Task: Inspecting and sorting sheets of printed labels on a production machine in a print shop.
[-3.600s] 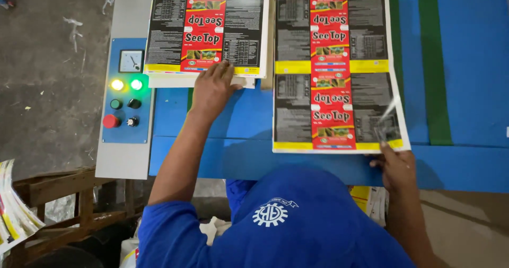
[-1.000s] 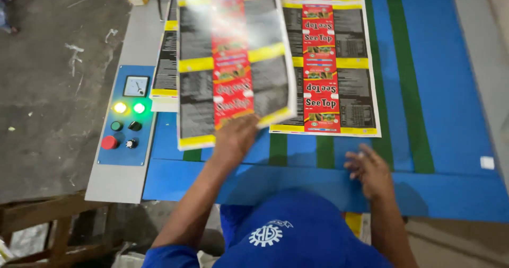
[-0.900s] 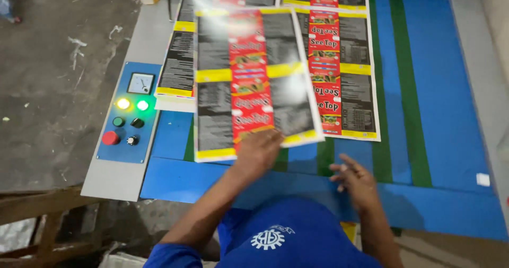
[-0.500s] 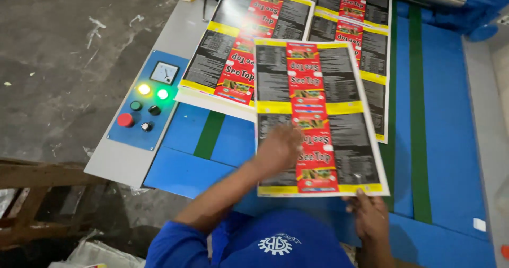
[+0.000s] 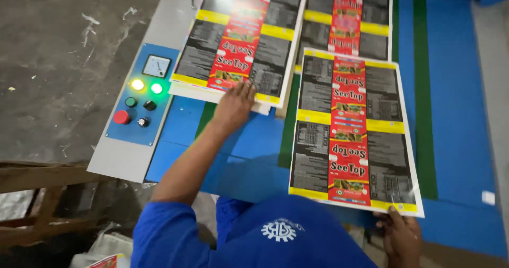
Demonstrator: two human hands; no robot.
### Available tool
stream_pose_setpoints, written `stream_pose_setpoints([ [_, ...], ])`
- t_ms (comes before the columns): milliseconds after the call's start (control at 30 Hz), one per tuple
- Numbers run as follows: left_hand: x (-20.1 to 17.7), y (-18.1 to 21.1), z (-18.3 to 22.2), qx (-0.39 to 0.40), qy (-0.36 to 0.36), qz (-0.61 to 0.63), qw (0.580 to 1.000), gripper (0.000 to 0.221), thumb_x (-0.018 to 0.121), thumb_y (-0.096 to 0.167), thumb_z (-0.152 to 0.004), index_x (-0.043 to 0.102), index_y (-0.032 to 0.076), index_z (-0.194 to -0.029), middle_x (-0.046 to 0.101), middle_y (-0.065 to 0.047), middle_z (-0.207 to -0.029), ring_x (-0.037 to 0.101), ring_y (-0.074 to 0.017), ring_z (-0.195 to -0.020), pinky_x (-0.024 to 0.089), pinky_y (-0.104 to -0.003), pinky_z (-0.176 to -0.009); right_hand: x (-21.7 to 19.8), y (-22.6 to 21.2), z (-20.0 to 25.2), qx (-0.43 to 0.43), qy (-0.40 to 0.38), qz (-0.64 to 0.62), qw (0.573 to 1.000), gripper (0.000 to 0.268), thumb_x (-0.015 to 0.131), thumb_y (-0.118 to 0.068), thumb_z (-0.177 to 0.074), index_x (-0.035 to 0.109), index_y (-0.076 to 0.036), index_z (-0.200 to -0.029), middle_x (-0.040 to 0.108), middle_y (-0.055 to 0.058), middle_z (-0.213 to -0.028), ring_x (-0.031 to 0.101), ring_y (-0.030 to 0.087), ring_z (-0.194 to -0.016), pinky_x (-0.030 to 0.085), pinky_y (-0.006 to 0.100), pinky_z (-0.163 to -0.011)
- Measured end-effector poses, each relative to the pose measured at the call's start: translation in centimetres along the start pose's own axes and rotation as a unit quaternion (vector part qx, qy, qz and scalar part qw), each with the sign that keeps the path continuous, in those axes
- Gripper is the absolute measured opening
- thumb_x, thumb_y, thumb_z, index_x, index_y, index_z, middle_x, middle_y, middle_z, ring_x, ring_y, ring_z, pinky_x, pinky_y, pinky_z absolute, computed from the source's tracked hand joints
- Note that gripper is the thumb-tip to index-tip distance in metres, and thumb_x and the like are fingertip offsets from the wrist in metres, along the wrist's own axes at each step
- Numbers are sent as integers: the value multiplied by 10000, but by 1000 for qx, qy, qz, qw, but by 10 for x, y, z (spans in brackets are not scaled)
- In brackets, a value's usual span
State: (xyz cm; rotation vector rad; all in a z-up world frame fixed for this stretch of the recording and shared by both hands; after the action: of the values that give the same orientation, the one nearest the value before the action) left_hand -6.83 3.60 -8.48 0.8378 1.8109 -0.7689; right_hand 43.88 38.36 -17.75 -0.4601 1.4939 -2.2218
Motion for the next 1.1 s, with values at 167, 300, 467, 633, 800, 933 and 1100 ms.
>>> stream_pose_setpoints([
  [167,-42,-22,-26,39,19,63,997,193,559,117,-934,675,55,-1075,722,-157,-1052,710,-314,-972,562,-452,-803,6,2,21,45,17,-1,999,203,578,-113,-1076,612,-37,-1261,705,156,-1029,644,241,-751,462,324,-572],
  [300,-127,-9,-38,-13,169,108,980,150,628,162,-1016,621,57,-909,670,-111,-773,681,-325,-713,520,-471,-608,27,-13,33,26,-2,-18,999,195,562,-104,-1062,609,-17,-1230,715,125,-1055,704,205,-812,501,306,-596],
  [467,-125,34,-11,-44,99,81,991,69,619,103,-956,636,88,-891,684,-117,-790,684,-330,-701,535,-462,-581,55,-31,42,30,-17,-7,999,194,566,-99,-1055,610,-3,-1218,725,144,-1039,699,208,-781,496,302,-570],
  [633,-112,55,11,-74,87,153,982,87,640,122,-972,638,67,-905,672,-137,-792,688,-343,-728,543,-473,-592,80,-36,21,26,-33,5,999,200,576,-101,-1040,610,8,-1204,723,140,-1041,705,210,-781,496,307,-559],
  [800,-107,61,17,-93,124,191,969,103,651,126,-985,631,58,-910,684,-130,-833,695,-346,-765,545,-480,-612,99,-42,-30,4,-66,23,998,237,585,-110,-1048,586,30,-1239,715,154,-1022,704,221,-777,500,319,-550],
  [933,-119,64,15,-106,113,183,971,90,672,147,-971,688,60,-986,730,-135,-905,710,-353,-805,554,-478,-635,121,-61,-45,7,-102,-33,994,282,578,-130,-1064,541,17,-1302,721,137,-1059,724,206,-818,507,307,-562],
  [1100,-131,81,28,-32,177,256,950,203,656,125,-991,704,51,-1174,744,-153,-1138,740,-321,-996,607,-432,-849,121,-55,-26,43,-56,-17,997,528,568,-159,-996,419,-130,-1502,732,195,-1098,708,220,-767,511,305,-556],
])
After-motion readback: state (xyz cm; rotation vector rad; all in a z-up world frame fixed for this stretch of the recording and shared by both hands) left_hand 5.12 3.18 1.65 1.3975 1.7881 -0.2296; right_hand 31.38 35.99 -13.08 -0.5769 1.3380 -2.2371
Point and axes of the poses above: each hand's wrist, its own z-axis away from the middle knuckle, its own x-axis out of the palm, y = z × x, the point moved 3 cm from there along -z, towards the middle knuckle
